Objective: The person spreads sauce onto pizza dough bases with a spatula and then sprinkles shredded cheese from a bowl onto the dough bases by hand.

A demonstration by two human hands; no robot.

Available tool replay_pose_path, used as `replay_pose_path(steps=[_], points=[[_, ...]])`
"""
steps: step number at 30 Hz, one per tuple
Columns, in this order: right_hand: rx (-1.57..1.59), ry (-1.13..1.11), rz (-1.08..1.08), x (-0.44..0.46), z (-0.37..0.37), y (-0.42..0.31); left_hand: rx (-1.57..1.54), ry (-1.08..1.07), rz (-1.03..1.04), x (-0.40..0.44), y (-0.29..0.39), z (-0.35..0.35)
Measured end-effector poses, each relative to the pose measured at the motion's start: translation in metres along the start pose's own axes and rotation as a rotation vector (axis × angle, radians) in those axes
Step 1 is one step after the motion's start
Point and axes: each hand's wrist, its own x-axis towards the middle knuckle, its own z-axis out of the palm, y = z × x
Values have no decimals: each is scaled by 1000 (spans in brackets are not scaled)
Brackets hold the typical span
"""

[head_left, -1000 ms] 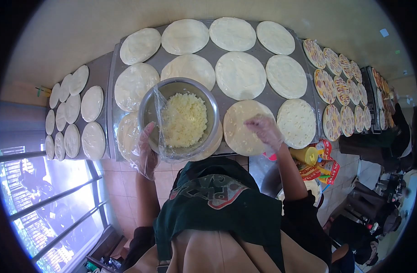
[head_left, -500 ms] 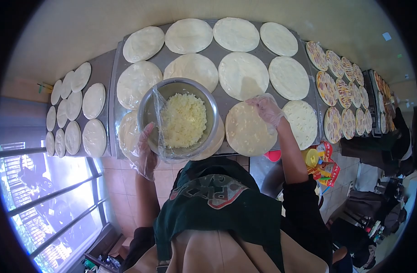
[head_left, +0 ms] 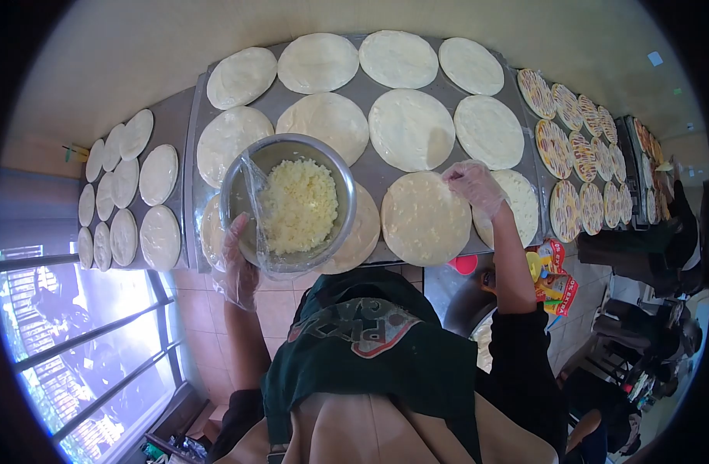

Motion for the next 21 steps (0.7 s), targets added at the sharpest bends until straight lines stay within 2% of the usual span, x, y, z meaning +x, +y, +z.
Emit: replay_pose_path(steps=[2, 4, 5, 8, 10, 11, 13, 14, 16, 17, 19, 21], points=[[-27, -2, 27, -7, 0, 3, 13, -7, -8, -1, 2, 2], [-250, 52, -100, -13, 5, 10, 5, 9, 7, -1, 4, 4], [-250, 53, -99, -15, 7, 14, 6, 7, 7, -1, 4, 5], [-175, 15, -130, -22, 18, 34, 7, -11, 21, -3, 4, 8], [228, 68, -45, -24, 25, 40, 32, 3, 35, -3, 4, 8], [229, 68, -44, -25, 26, 43, 33, 4, 33, -3, 5, 8], [-258, 72, -63, -25, 19, 12, 28, -2, 20, -2, 5, 8], [-257, 72, -63, -26, 22, 11, 28, -2, 21, -2, 5, 9], [-159, 41, -230, -28, 28, 9, 32, 22, 7, -4, 6, 11], [-159, 40, -231, -32, 34, 7, 32, 23, 8, -5, 7, 12], [140, -90, -202, -41, 48, -20, 1, 17, 19, -7, 8, 15], [156, -167, -127, -46, 57, -49, 3, 11, 30, -8, 8, 18]])
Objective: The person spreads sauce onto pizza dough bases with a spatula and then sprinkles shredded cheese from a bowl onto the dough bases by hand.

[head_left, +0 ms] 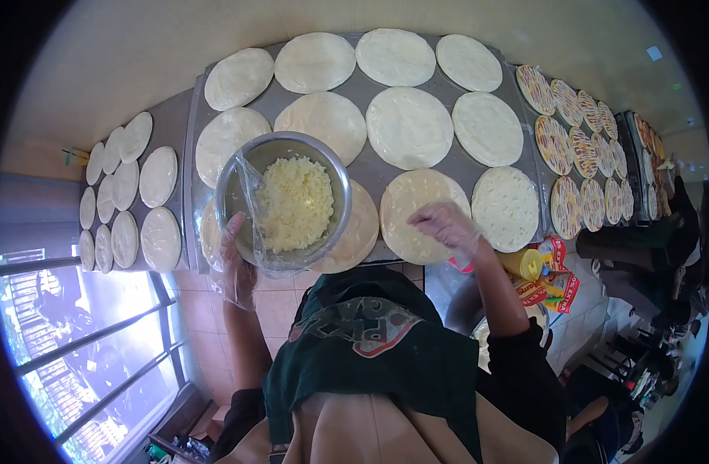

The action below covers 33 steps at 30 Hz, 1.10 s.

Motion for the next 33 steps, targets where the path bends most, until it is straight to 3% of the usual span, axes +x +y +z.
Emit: replay_pose_path(steps=[5, 7, 8, 11, 14, 16, 17, 19, 23, 25, 28, 31, 33], points=[[-82, -89, 88, 1, 26, -16, 25, 18, 19, 4, -2, -11], [-299, -56, -134, -1, 32, -9, 22, 58, -18, 5, -2, -14], [-298, -60, -136, -1, 31, -6, 22, 62, -18, 5, -3, -15], [-187, -93, -39, 4, 28, -9, 17, 41, -16, 6, -4, -17], [-125, 45, 23, 19, 16, -42, 24, 27, -61, 6, -5, -20], [382, 239, 87, 32, 8, -86, 141, 18, 9, 12, -13, -28], [383, 240, 82, 40, 7, -101, 164, 3, -59, 17, -18, -35], [116, 161, -262, 59, 8, -124, 187, -31, -71, 22, -31, -41], [-120, 108, -282, 98, 50, -120, 328, -120, -67, 10, -25, -15], [-386, -112, -391, 109, 53, -127, 316, -137, -90, 8, -21, -7], [-254, -157, -501, 107, 72, -107, 321, -143, -168, 17, -16, -17], [-268, -14, -480, 99, 85, -98, 520, -197, -180, 20, -8, -20], [-343, 94, -469, 97, 84, -100, 447, -216, -208, 22, -4, -13]])
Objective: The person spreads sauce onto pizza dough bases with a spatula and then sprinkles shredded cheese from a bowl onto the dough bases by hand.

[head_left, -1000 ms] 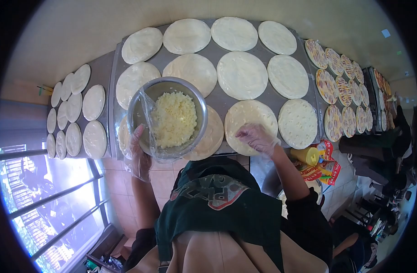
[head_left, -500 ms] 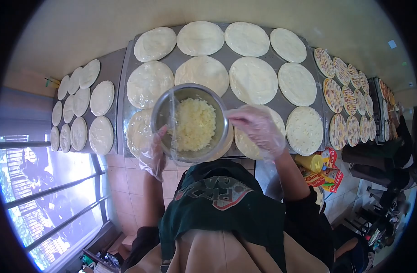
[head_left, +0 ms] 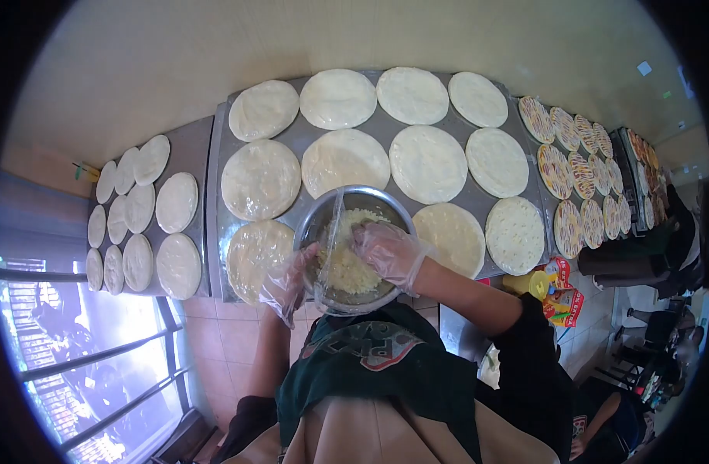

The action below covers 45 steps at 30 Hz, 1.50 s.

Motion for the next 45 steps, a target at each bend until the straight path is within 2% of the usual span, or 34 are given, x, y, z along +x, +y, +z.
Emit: replay_pose_path(steps=[1, 5, 7, 8, 10, 11, 13, 14, 16, 19, 21, 23, 24, 26, 29, 33, 35, 36, 38, 39, 41, 45], points=[[-87, 80, 27, 2, -4, -2, -70, -26, -25, 1, 3, 2], [-168, 77, 37, 18, -31, 2, -38, -63, -31, 19, 6, -4], [109, 179, 157, 21, -46, 4, 26, -78, -82, 26, 9, -3], [101, 181, 158, 19, -55, 3, 45, -94, -92, 29, 10, 2], [1119, 233, 637, 15, -75, -1, 18, -132, -81, 44, 1, 3], [1112, 241, 634, 11, -80, 2, -9, -163, -73, 50, -3, 5], [1533, 330, 718, 1, -92, 12, -39, -146, -85, 50, 2, 18], [1524, 334, 717, -6, -97, 19, -75, -118, -102, 51, 3, 26], [1731, 416, 645, -22, -108, 38, -98, -109, -95, 59, -4, 36], [1628, 514, 674, -32, -132, 71, -183, -85, -76, 67, -18, 44], [1527, 476, 679, -32, -150, 98, -241, -74, -62, 67, -21, 47], [1102, 456, 853, -29, -160, 135, -389, -122, -11, 60, -18, 53], [1109, 448, 847, -30, -162, 159, -406, -103, 11, 61, -25, 49], [946, 323, 751, -28, -158, 211, -416, -32, 57, 51, -26, 51], [823, 301, 698, -7, -146, 256, -465, 73, 93, 39, -29, 45], [756, 123, 681, 23, -117, 303, -516, 195, 141, 17, -18, 49], [323, 45, 654, 42, -107, 302, -454, 236, 178, 9, -18, 44], [324, 40, 649, 48, -93, 321, -456, 243, 180, 6, -17, 43], [217, 85, 359, 57, -55, 368, -459, 293, 191, 3, -14, 41], [214, 79, 356, 59, -62, 348, -467, 296, 193, 2, -13, 40], [-55, 17, 492, 62, -92, 275, -471, 302, 213, 2, -12, 36], [-218, -98, 399, 67, -86, 251, -497, 320, 201, 4, -13, 25]])
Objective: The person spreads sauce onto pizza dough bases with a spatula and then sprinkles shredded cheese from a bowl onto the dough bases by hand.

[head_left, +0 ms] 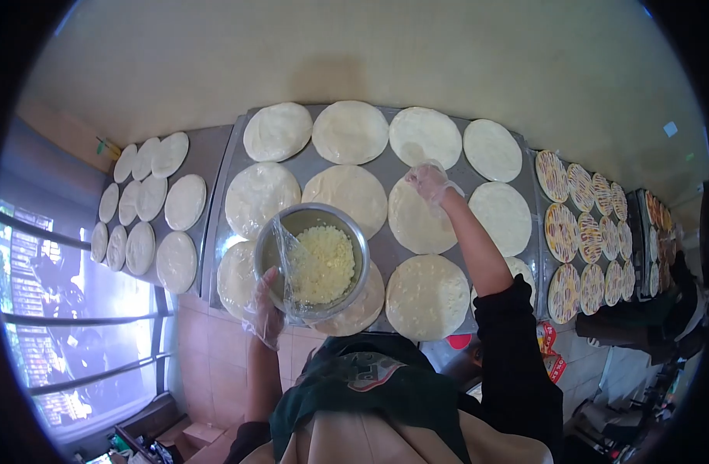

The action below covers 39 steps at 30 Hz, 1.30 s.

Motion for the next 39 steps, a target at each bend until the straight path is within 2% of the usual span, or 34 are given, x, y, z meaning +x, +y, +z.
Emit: replay_pose_path(steps=[2, 3, 5, 6, 8, 12, 14, 15, 17, 20, 24, 26, 30, 32, 36, 38, 39], points=[[112, 88, -142, 7, 33, 23, -28, -12, -24, 1, 4, -3], [112, 79, -145, 6, 36, 19, -32, -5, -26, 3, 5, -4], [646, -15, 398, 0, 47, 7, -70, -15, -23, 6, 7, -7], [646, -22, 401, -7, 41, -4, -71, -10, -27, 9, 6, -12], [115, -151, 75, -23, 9, -37, -65, -15, -41, 17, 4, -24], [82, -235, 76, -41, 3, -54, -87, -19, -46, 18, 10, -19], [-49, -220, -69, -46, 18, -37, -112, -16, -75, 22, 11, -20], [-48, -223, -67, -48, 29, -25, -112, -14, -79, 24, 11, -21], [303, -189, -93, -53, 48, -4, -115, -17, -110, 27, 11, -22], [193, -174, -13, -71, 4, -47, -99, -35, -119, 30, 12, -19], [230, -230, 113, -78, -2, -53, -130, -44, -148, 34, 9, -20], [86, -195, -163, -83, 9, -36, -155, -50, -164, 33, 8, -18], [132, -174, -201, -97, 21, -15, -142, -60, -146, 29, 12, -6], [252, -234, 45, -103, 4, -25, -135, -42, -151, 28, 12, -5], [248, -272, 141, -115, -7, -23, -144, -61, -153, 31, 7, -12], [740, -252, 284, -124, 7, 5, -150, -58, -144, 34, 2, -20], [740, -251, 284, -126, 10, 17, -150, -59, -144, 33, 3, -18]])
